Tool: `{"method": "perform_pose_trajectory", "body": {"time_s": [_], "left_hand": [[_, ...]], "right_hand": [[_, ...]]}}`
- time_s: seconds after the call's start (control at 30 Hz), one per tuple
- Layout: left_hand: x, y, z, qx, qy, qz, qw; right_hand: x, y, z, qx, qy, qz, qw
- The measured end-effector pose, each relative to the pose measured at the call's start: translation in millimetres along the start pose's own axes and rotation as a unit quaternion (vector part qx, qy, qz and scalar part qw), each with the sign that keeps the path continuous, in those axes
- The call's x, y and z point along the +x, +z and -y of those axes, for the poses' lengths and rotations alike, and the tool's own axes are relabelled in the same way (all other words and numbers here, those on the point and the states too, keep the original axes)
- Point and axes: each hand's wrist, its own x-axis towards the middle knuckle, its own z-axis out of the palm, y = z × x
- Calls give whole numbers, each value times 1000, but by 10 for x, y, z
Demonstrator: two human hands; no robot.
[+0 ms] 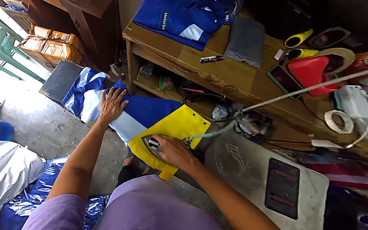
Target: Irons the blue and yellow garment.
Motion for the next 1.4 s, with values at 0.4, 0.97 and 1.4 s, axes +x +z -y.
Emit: {"method": "perform_pose_trajectory", "body": {"time_s": [0.4, 0.97, 1.4], "left_hand": [[100, 42, -198, -4, -22, -10, 1000], [-456, -508, 194, -579, -221, -175, 765], [-513, -445, 590, -719, -419, -244, 498]], "right_hand": [[-797, 48, -1067, 168, 308, -210, 913], [-1704, 220, -2220, 118, 331, -403, 845], [182, 342, -1824, 67, 207, -361, 907]]}}
